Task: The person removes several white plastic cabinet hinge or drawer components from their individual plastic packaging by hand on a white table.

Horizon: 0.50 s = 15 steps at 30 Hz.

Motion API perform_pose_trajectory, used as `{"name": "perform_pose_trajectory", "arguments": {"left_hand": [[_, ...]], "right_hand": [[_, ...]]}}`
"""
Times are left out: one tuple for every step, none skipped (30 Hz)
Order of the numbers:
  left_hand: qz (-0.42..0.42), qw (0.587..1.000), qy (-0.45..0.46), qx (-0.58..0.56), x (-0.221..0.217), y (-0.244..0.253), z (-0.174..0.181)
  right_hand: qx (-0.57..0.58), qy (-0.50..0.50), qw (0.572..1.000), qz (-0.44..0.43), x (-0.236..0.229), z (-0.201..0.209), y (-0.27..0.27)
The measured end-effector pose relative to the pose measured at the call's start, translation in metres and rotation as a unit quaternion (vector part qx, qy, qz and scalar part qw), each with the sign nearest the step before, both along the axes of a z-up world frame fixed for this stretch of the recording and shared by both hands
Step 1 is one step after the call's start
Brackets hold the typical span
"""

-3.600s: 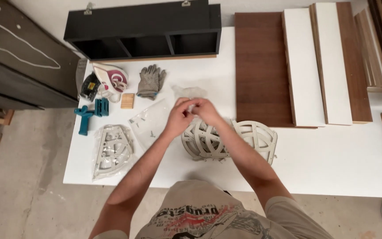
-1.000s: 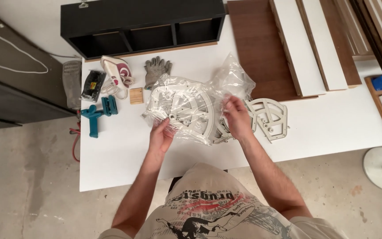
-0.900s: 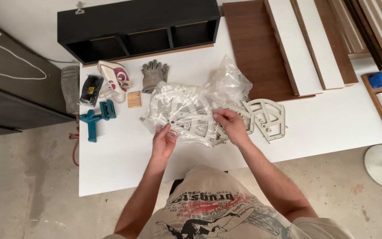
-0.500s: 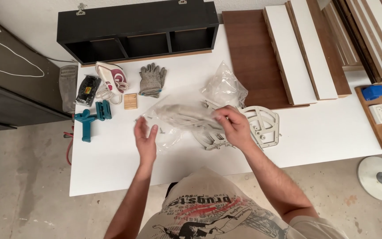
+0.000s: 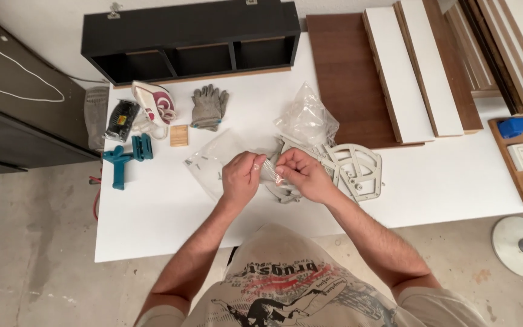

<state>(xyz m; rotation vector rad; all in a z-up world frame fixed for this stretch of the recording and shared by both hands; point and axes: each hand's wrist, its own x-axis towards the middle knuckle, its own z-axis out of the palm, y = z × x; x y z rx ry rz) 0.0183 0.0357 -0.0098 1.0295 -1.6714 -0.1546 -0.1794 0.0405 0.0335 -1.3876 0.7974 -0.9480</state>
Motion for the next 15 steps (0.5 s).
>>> {"name": "perform_pose_trajectory", "arguments": {"left_hand": [[0.001,1.0,-0.002,0.005,0.001,0.003,-0.001],[-0.016,1.0,-0.001,0.016,0.001,0.006,-0.002],[-0.037,0.999,0.001,0.022,0.001,0.003,-0.002],[-0.04,0.999,0.0,0.022,-0.001,0.005,-0.002],[-0.056,0.997,0.012,0.045,-0.002,0.009,-0.003],[-0.071,0.995,0.024,0.068,-0.002,0.012,-0.003],[-0.071,0.995,0.024,0.071,0.002,0.013,0.002],[-0.086,0.992,0.039,0.085,0.006,0.014,0.007],[-0.104,0.988,0.052,0.097,0.01,0.012,0.012],[-0.106,0.988,0.052,0.097,0.013,0.012,0.012],[-0.126,0.984,0.053,0.114,0.015,0.014,0.012],[-0.146,0.979,0.055,0.131,0.018,0.015,0.012],[-0.147,0.979,0.054,0.129,0.021,0.019,0.019],[-0.177,0.973,0.03,0.143,0.024,0.022,0.026],[-0.205,0.966,0.007,0.157,0.026,0.026,0.032]], "right_hand": [[0.005,-0.002,1.0,0.001,-0.002,-0.003,0.002],[0.017,-0.01,0.999,0.028,-0.004,-0.007,0.004],[0.023,-0.018,0.998,0.052,-0.007,-0.008,0.002],[0.023,-0.02,0.998,0.048,-0.012,-0.01,0.0],[0.025,-0.019,0.996,0.077,-0.016,-0.013,-0.001],[0.027,-0.019,0.994,0.107,-0.02,-0.015,-0.003],[0.03,-0.019,0.994,0.107,-0.022,-0.005,-0.001],[0.029,0.007,0.992,0.119,-0.024,0.005,0.002],[0.025,0.033,0.991,0.128,-0.026,0.015,0.003],[0.025,0.033,0.991,0.126,-0.03,0.01,0.002],[0.001,0.057,0.987,0.148,-0.034,0.004,0.0],[-0.023,0.08,0.982,0.17,-0.038,-0.001,-0.002],[-0.025,0.08,0.982,0.169,-0.04,0.008,0.0],[-0.058,0.09,0.972,0.208,-0.041,0.018,0.002],[-0.091,0.1,0.959,0.247,-0.043,0.027,0.004]]}}
